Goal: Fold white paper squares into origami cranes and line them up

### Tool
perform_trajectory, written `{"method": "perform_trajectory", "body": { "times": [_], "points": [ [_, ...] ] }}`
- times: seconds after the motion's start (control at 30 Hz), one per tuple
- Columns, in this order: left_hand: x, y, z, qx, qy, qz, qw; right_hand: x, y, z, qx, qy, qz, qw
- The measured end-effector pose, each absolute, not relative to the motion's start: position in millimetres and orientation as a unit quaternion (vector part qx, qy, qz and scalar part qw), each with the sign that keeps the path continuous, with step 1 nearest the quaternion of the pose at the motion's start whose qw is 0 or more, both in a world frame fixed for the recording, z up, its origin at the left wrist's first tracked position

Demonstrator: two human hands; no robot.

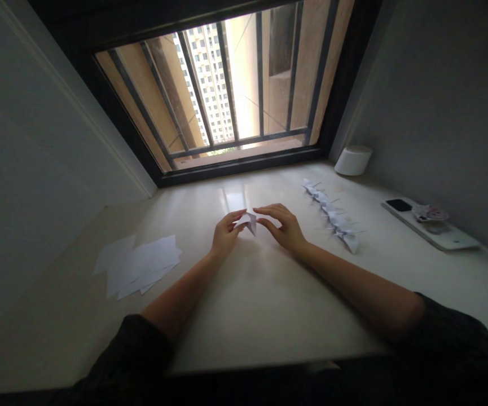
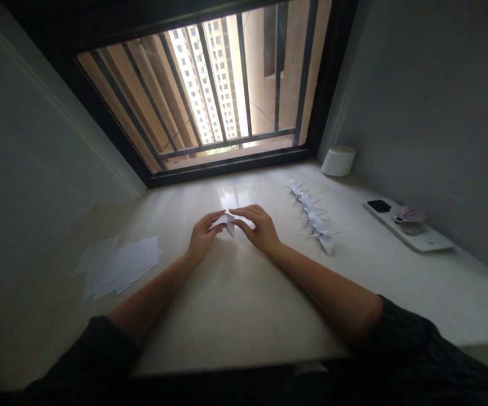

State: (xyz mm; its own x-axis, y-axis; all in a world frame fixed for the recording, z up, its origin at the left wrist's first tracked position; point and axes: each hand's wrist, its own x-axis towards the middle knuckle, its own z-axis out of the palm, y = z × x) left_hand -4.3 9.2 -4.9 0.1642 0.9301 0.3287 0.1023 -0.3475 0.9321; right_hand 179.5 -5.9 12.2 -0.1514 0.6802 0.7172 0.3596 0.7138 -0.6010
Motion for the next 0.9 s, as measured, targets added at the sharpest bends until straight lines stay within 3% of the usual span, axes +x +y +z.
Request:
{"method": "perform_trajectory", "body": {
  "times": [0.33, 0.9],
  "points": [
    [-2.9, 5.0, -0.7, 0.659, 0.363, 0.519, 0.406, 178.0, 5.7, -0.2, -0.36, -0.696, 0.325, 0.529],
    [-2.7, -0.9, -1.8, 0.695, 0.399, 0.493, 0.339, 177.4, -2.9, -1.1, -0.427, -0.682, 0.261, 0.533]
  ]
}}
